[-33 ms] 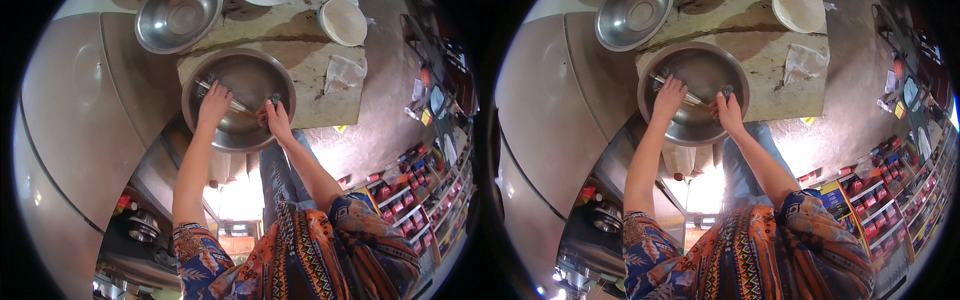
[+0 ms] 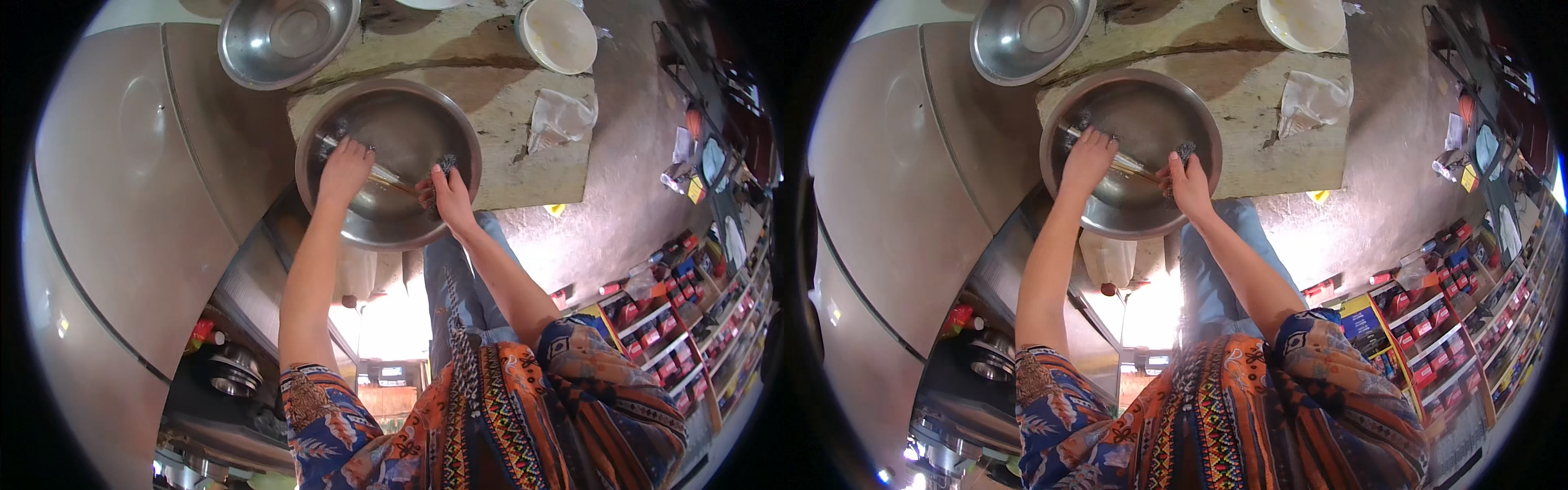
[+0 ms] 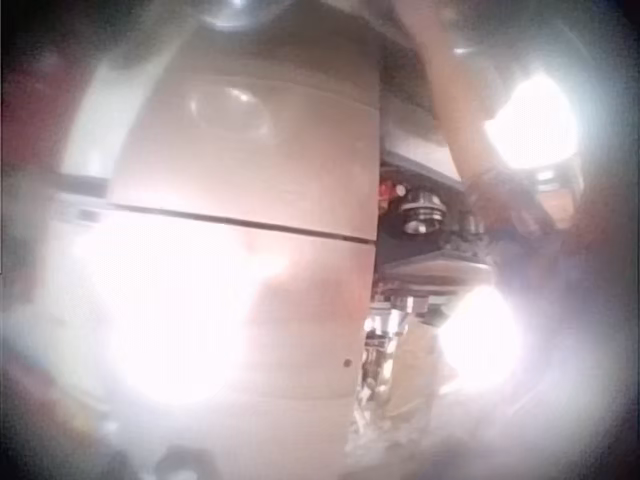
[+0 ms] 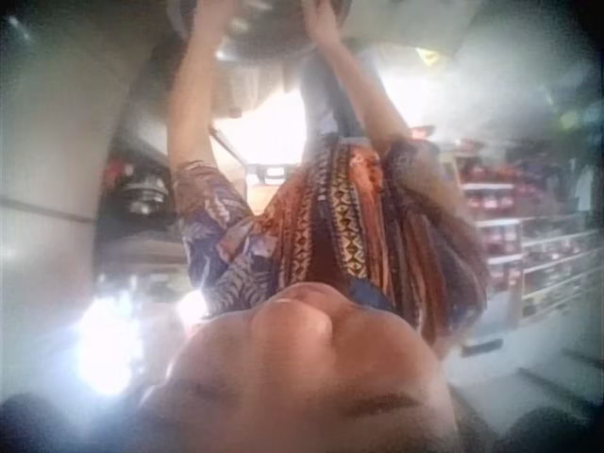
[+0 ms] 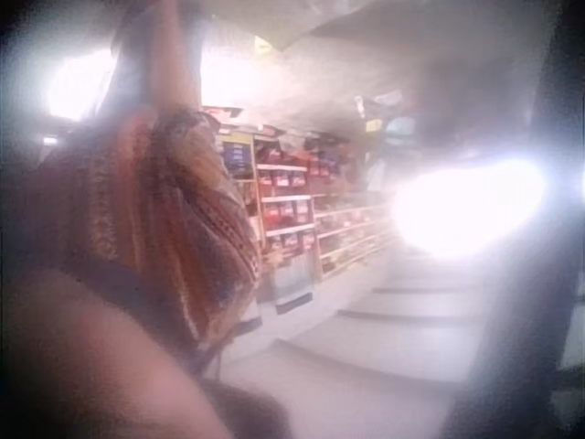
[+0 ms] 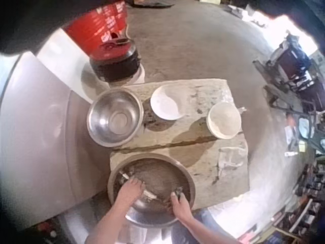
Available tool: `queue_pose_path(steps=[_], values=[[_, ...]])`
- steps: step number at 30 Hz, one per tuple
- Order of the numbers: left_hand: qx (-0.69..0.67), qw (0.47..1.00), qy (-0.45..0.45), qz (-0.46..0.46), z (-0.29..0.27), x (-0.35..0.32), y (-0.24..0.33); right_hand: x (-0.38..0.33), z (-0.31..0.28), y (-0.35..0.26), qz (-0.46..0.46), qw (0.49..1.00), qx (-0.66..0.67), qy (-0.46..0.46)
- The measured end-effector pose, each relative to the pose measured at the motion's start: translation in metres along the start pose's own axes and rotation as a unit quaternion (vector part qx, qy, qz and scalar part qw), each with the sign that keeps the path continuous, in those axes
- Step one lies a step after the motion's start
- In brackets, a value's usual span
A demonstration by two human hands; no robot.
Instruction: The person cleans a table, then washes a metal bowl, chopsticks, and a small white bowl in a sink using a sponge and dish soap. The person moves between an indoor table area and an outdoor sink area during the task.
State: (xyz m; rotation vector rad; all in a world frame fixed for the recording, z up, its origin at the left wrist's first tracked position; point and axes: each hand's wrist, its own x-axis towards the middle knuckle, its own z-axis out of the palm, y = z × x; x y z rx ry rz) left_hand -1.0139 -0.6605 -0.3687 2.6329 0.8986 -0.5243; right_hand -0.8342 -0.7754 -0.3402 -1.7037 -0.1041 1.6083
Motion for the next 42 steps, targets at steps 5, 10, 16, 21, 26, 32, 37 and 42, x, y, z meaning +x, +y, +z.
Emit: queue_pose_path(steps=[5, 10, 16, 21, 26, 32, 37, 42], values=[[-0.021, 0.998, -0.051, 0.008, -0.025, -0.005, -0.011, -0.005, -0.003, -0.002, 0.012, 1.000, 0.016, 0.008], [-0.155, 0.971, -0.095, -0.153, -0.032, -0.035, 0.015, 0.017, 0.005, -0.007, -0.038, 0.998, -0.007, 0.043], [-0.663, 0.679, 0.020, -0.315, 0.044, -0.045, 0.051, 0.064, 0.033, 0.014, -0.115, 0.932, -0.271, 0.209], [-0.585, 0.722, 0.038, -0.368, 0.068, -0.034, 0.087, 0.064, 0.050, 0.029, -0.077, 0.956, -0.232, 0.164], [-0.766, 0.510, -0.010, -0.392, 0.029, -0.039, 0.112, 0.059, 0.058, 0.040, -0.201, 0.932, -0.270, 0.134], [-0.805, 0.427, -0.017, -0.412, -0.030, -0.062, 0.135, 0.059, 0.061, -0.007, -0.024, 0.998, -0.040, -0.041], [-0.795, 0.424, -0.026, -0.434, -0.056, -0.065, 0.129, 0.023, 0.065, 0.000, 0.082, 0.986, 0.104, -0.101], [-0.795, 0.419, -0.042, -0.435, -0.073, -0.074, 0.129, 0.049, 0.068, -0.016, 0.058, 0.987, 0.130, -0.072]])
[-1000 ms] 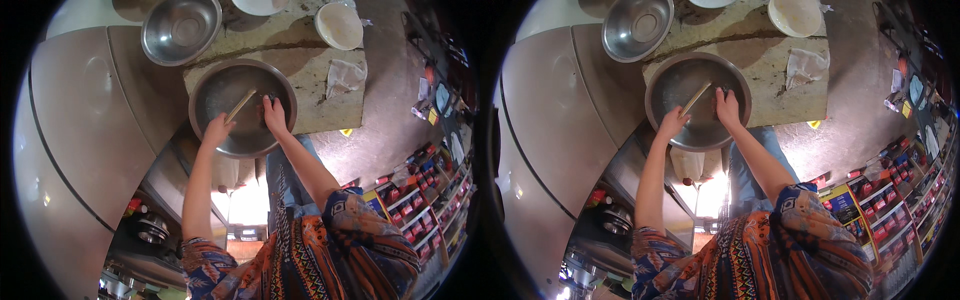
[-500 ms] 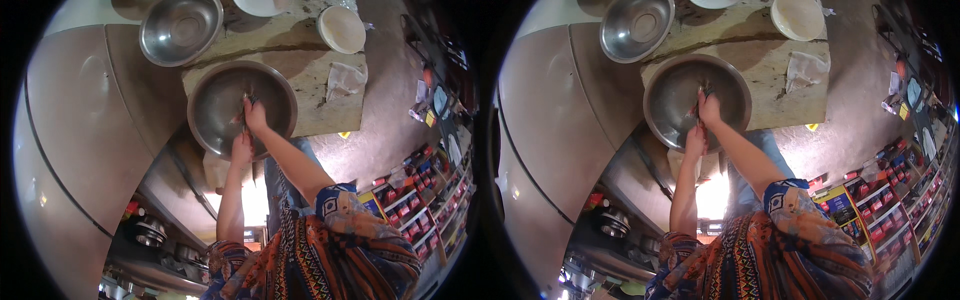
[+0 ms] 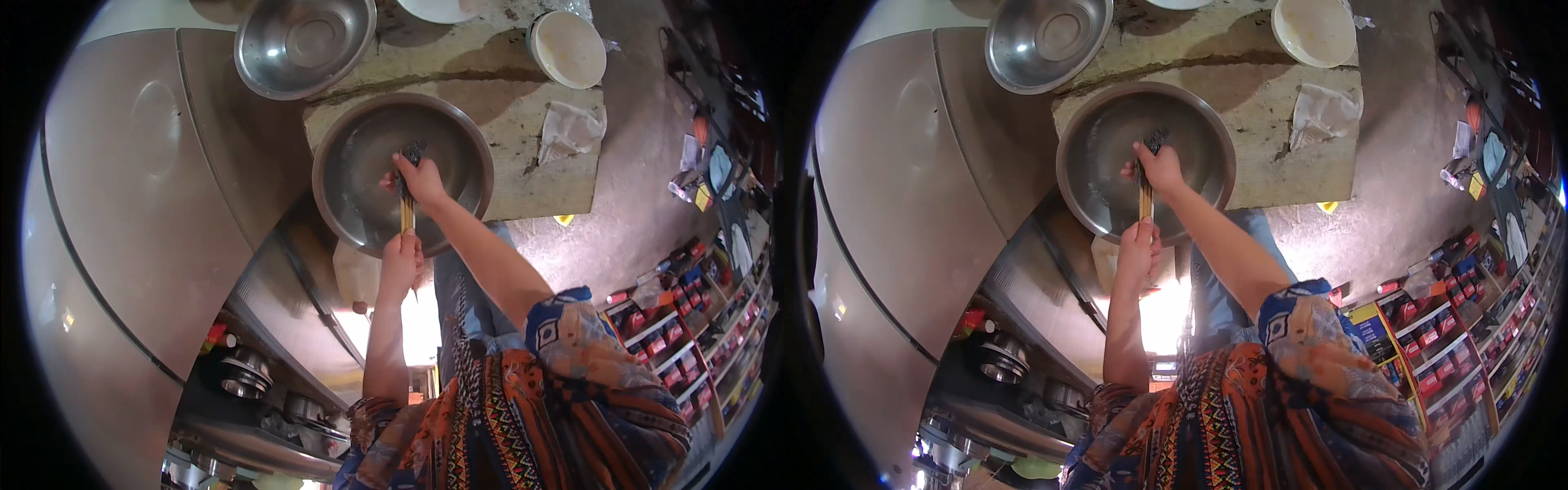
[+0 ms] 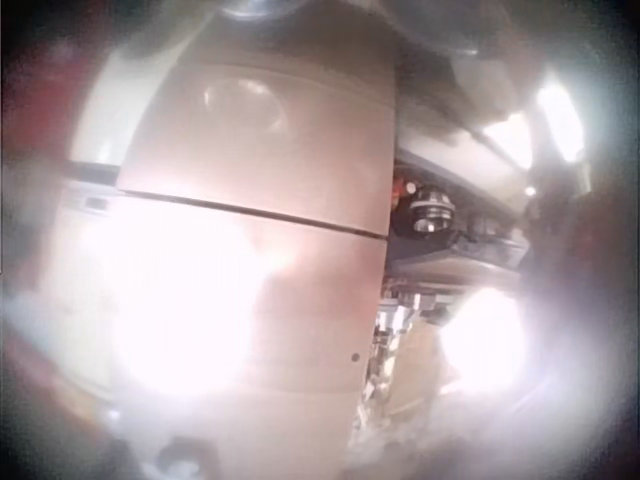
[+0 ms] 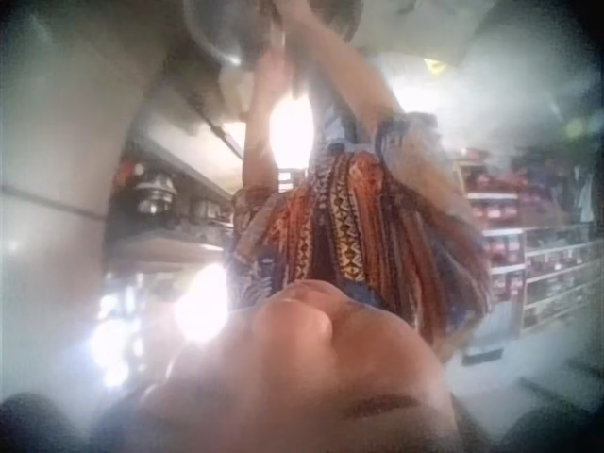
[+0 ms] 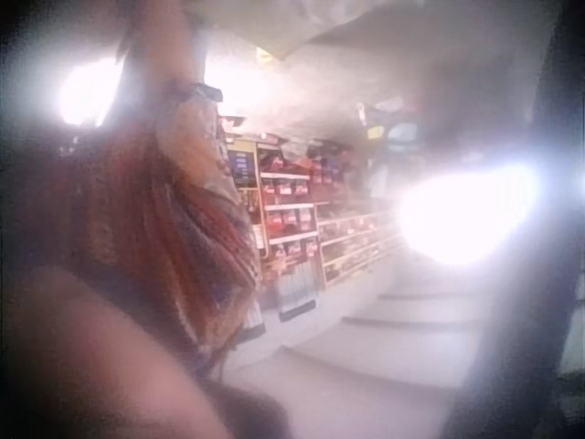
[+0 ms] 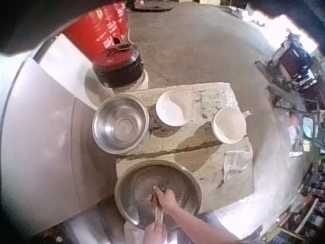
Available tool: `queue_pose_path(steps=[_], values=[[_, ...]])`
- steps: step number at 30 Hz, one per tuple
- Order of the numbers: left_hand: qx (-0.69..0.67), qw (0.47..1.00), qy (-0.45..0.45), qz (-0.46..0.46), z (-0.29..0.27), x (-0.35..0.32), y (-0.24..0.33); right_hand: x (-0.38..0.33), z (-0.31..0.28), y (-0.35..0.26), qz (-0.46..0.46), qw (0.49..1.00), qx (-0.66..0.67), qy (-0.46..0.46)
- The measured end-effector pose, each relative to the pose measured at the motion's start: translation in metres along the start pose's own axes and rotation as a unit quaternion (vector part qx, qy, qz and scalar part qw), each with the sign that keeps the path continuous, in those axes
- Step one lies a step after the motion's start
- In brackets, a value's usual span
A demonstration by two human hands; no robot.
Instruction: The person cleans a table, then washes a metal bowl, chopsticks, and a small white bowl in a sink using a sponge and dish soap. The person moves between an indoor table area and an outdoor sink area during the task.
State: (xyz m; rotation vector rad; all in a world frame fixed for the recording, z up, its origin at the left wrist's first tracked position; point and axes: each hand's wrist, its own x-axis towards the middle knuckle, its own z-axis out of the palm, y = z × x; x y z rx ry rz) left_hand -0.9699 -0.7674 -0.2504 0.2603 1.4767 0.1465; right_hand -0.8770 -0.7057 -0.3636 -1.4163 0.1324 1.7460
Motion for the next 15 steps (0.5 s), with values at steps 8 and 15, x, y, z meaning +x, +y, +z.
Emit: queue_pose_path(steps=[8, 15], values=[[0.043, 0.996, 0.040, 0.070, -0.001, -0.002, -0.029, 0.023, -0.010, 0.000, -0.059, 0.957, -0.285, 0.013], [-0.224, 0.973, -0.038, 0.051, -0.027, 0.020, -0.042, -0.010, -0.007, -0.035, -0.161, 0.783, -0.563, 0.212]])
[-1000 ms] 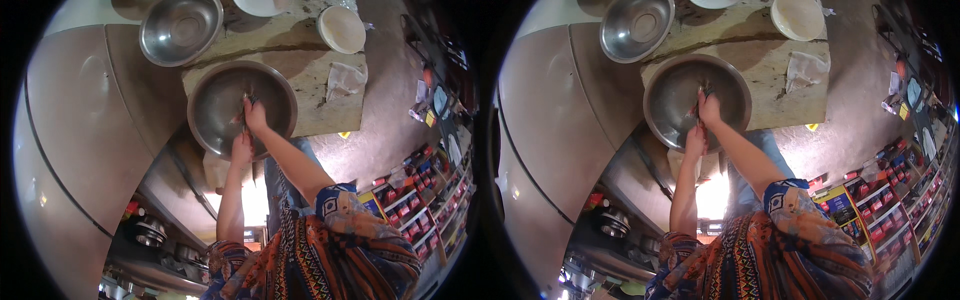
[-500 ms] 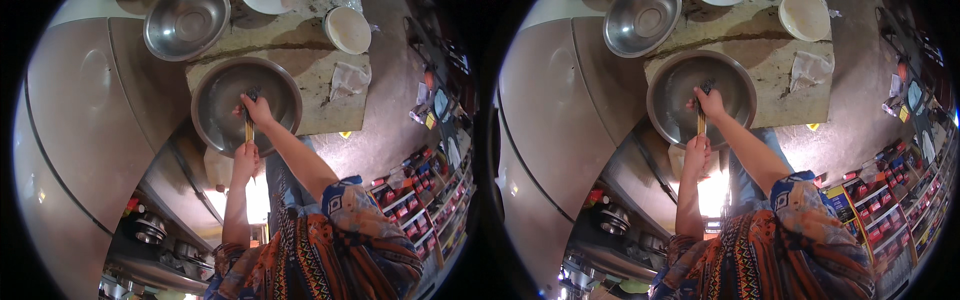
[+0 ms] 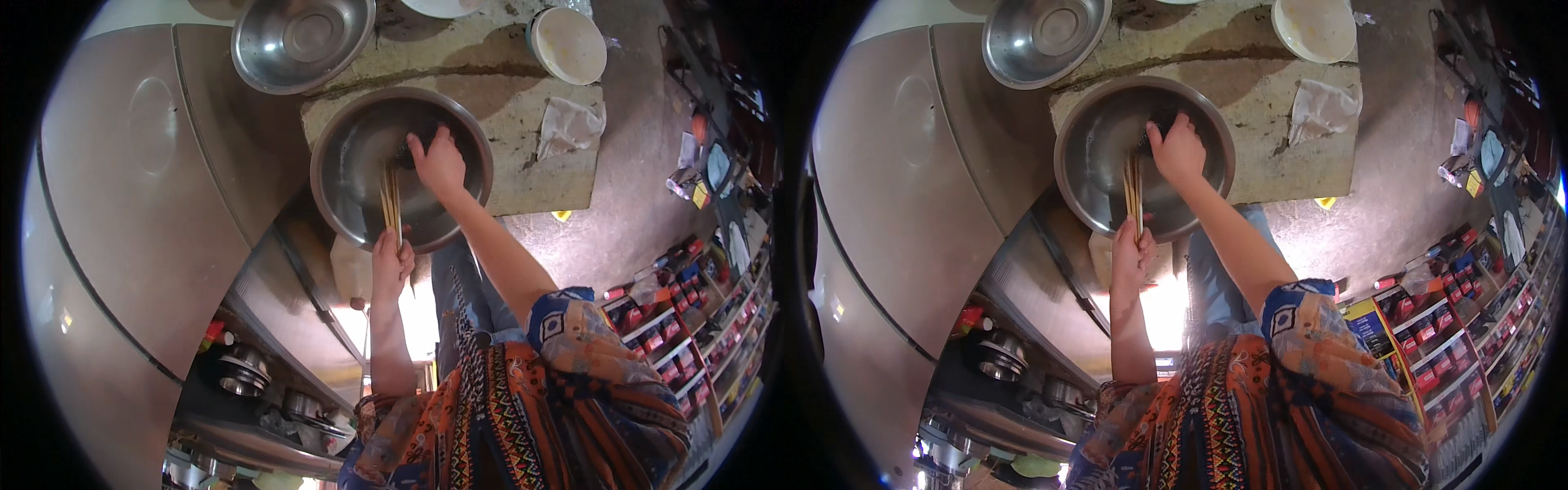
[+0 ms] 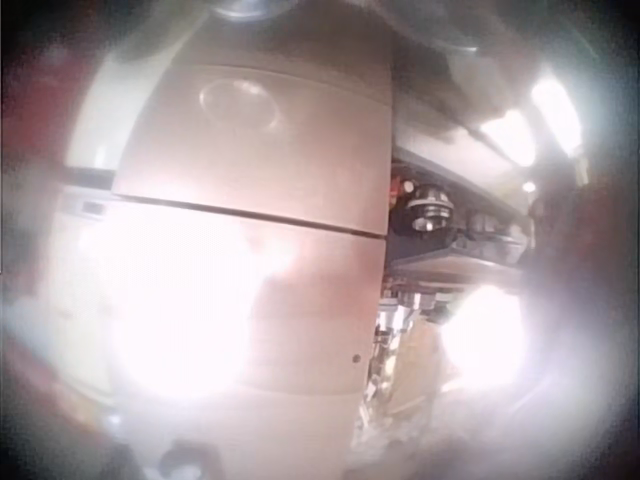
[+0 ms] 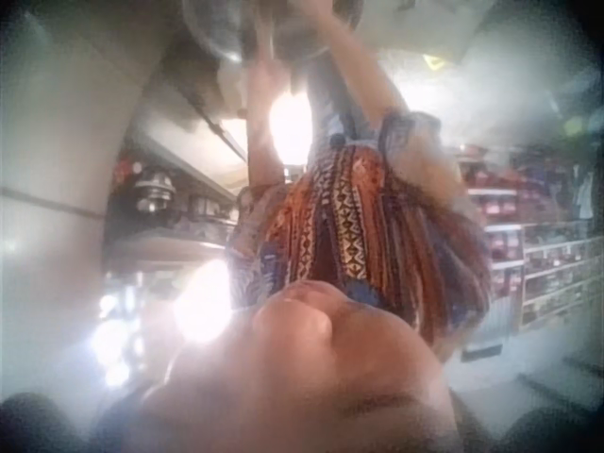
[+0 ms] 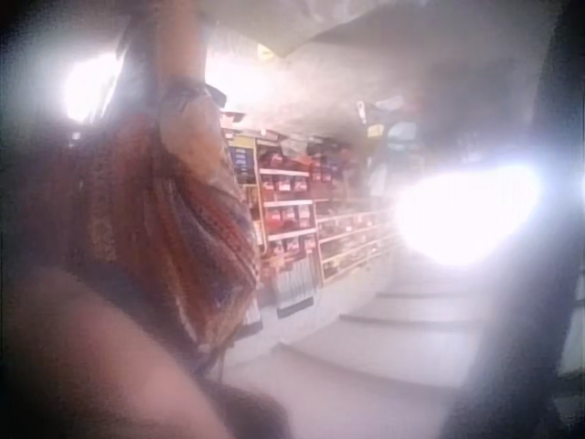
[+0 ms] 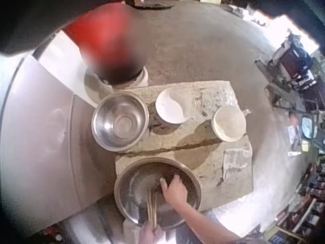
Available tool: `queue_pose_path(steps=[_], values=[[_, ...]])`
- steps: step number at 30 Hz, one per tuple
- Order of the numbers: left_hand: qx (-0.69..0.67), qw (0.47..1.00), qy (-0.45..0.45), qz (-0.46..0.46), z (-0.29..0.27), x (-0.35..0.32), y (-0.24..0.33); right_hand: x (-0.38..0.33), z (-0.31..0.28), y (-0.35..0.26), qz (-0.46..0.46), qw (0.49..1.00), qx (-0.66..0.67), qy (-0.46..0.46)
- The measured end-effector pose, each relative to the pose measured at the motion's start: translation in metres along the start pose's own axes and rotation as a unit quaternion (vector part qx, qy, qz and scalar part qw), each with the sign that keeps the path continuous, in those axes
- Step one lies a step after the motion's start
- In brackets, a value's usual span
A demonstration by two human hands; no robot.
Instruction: The person cleans a table, then washes a metal bowl, chopsticks, and a small white bowl in a sink using a sponge and dish soap. The person moves between an indoor table area and an outdoor sink area during the task.
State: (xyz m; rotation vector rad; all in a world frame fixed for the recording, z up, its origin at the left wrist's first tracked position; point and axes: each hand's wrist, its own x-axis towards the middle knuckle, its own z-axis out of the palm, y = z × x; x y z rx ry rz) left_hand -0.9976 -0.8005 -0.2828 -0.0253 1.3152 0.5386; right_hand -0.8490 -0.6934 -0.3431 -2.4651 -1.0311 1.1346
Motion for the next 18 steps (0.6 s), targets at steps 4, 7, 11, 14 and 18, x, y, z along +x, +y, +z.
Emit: queue_pose_path(steps=[4, 7, 11, 14, 18], values=[[0.071, 0.994, 0.059, 0.050, 0.006, 0.015, -0.005, -0.016, 0.017, 0.014, -0.245, 0.955, -0.121, 0.115], [0.100, 0.990, 0.078, 0.061, 0.007, 0.020, -0.008, -0.003, 0.036, 0.029, -0.247, 0.960, -0.127, -0.011], [0.128, 0.986, 0.097, 0.040, 0.006, 0.022, -0.005, 0.014, 0.052, 0.049, -0.235, 0.972, -0.031, -0.009], [0.127, 0.984, 0.102, 0.068, 0.010, 0.021, -0.002, -0.002, 0.047, 0.049, -0.193, 0.965, 0.172, -0.048], [0.259, 0.944, 0.135, 0.152, 0.007, 0.028, -0.006, -0.061, 0.022, 0.041, -0.288, 0.910, 0.244, -0.172]])
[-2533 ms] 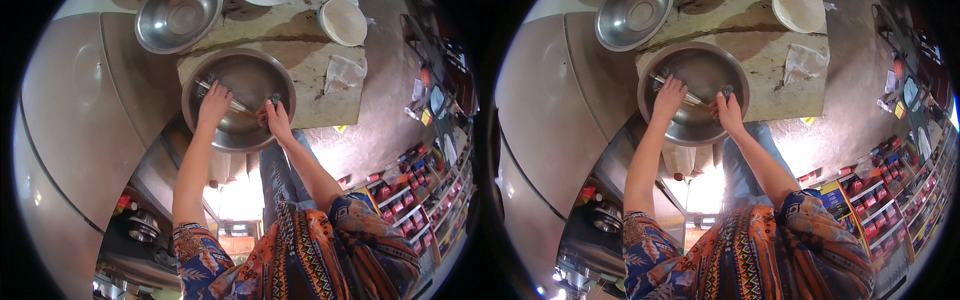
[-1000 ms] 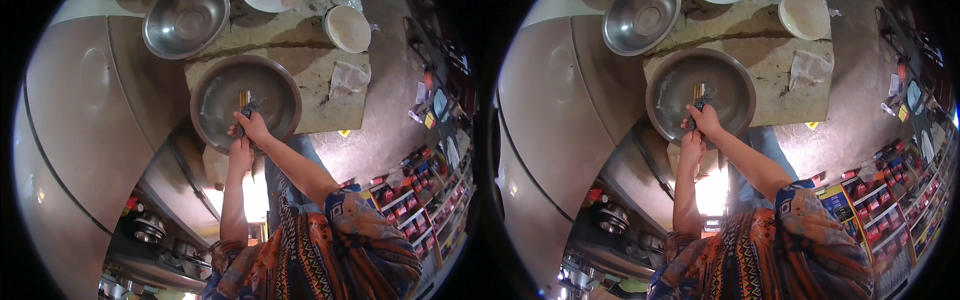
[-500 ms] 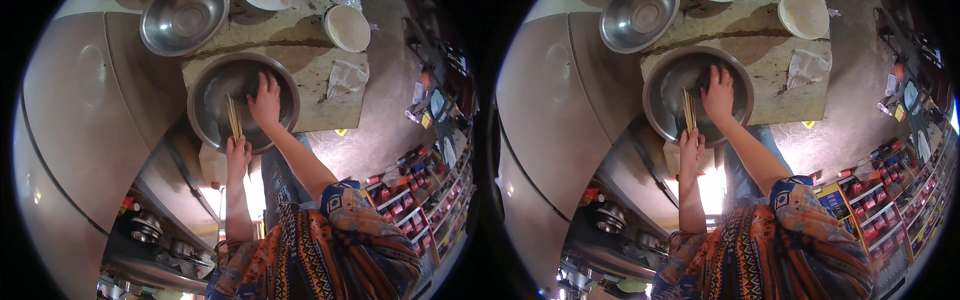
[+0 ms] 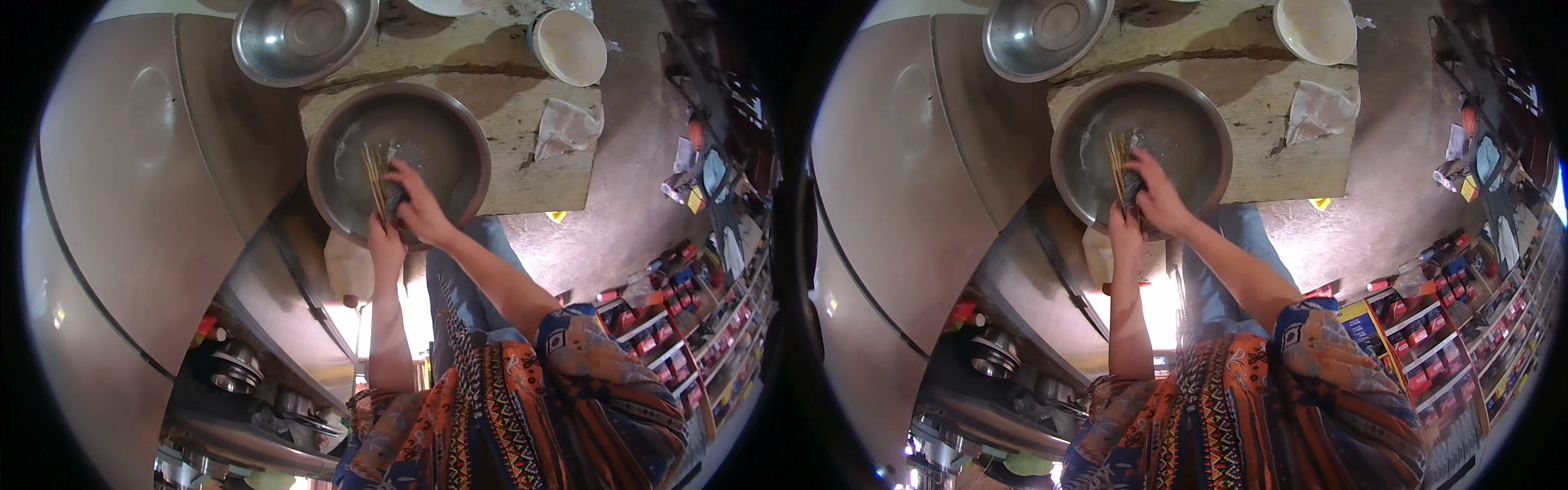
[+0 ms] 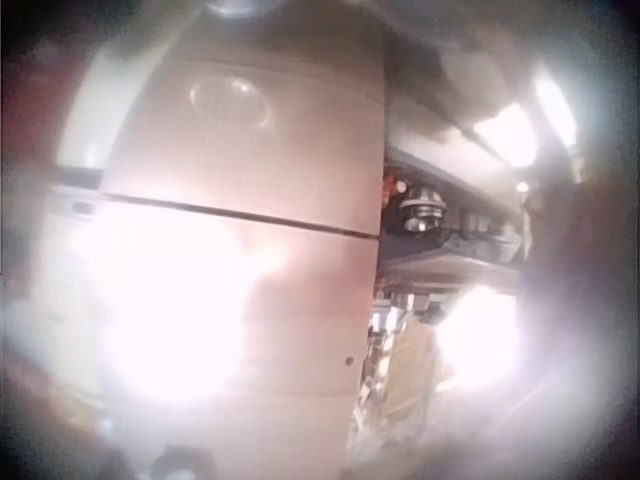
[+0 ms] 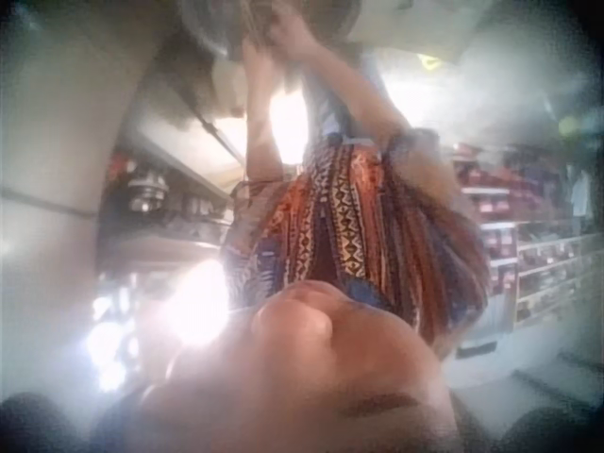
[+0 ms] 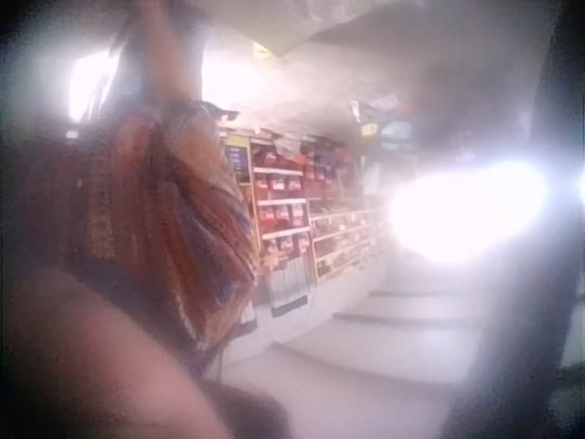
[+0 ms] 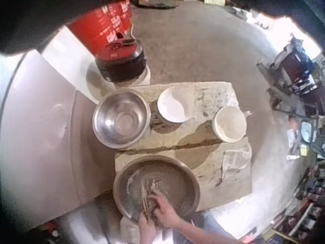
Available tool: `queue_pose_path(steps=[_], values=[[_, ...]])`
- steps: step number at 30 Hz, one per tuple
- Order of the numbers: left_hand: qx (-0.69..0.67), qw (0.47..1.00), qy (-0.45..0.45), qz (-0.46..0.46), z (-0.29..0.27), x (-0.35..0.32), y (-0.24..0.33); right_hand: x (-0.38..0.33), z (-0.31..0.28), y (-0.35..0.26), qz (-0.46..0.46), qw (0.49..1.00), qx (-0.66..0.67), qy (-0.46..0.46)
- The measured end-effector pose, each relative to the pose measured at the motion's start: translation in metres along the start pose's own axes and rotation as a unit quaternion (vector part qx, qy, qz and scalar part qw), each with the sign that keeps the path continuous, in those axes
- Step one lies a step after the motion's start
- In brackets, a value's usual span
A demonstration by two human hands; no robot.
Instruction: The person cleans a table, then washes a metal bowl, chopsticks, and a small white bowl in a sink using a sponge and dish soap. The person moves between an indoor table area and an outdoor sink area during the task.
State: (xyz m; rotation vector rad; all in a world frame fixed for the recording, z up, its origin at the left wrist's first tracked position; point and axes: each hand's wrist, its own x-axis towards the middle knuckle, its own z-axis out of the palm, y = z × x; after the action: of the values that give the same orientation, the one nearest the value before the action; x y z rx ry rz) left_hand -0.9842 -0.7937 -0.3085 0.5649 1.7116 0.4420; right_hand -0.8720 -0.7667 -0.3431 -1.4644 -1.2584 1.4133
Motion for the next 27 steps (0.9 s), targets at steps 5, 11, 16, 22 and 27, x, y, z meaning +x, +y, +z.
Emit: queue_pose_path(steps=[5, 11, 16, 22, 27], values=[[0.002, 0.994, -0.047, 0.098, 0.007, 0.002, -0.019, 0.020, 0.013, -0.005, -0.009, 0.995, -0.098, -0.009], [0.046, 0.994, -0.058, 0.078, -0.004, -0.007, -0.008, 0.022, 0.021, -0.003, 0.038, 0.986, -0.164, -0.006], [0.146, 0.982, -0.049, 0.112, -0.005, -0.031, -0.007, 0.025, 0.013, 0.009, -0.011, 0.979, -0.204, 0.023], [0.031, 0.997, -0.071, -0.029, -0.004, -0.034, 0.008, 0.064, -0.012, 0.042, -0.017, 0.991, -0.121, 0.059], [0.044, 0.993, -0.101, -0.032, 0.017, 0.010, 0.014, 0.059, -0.015, 0.024, 0.050, 0.967, -0.177, 0.174]])
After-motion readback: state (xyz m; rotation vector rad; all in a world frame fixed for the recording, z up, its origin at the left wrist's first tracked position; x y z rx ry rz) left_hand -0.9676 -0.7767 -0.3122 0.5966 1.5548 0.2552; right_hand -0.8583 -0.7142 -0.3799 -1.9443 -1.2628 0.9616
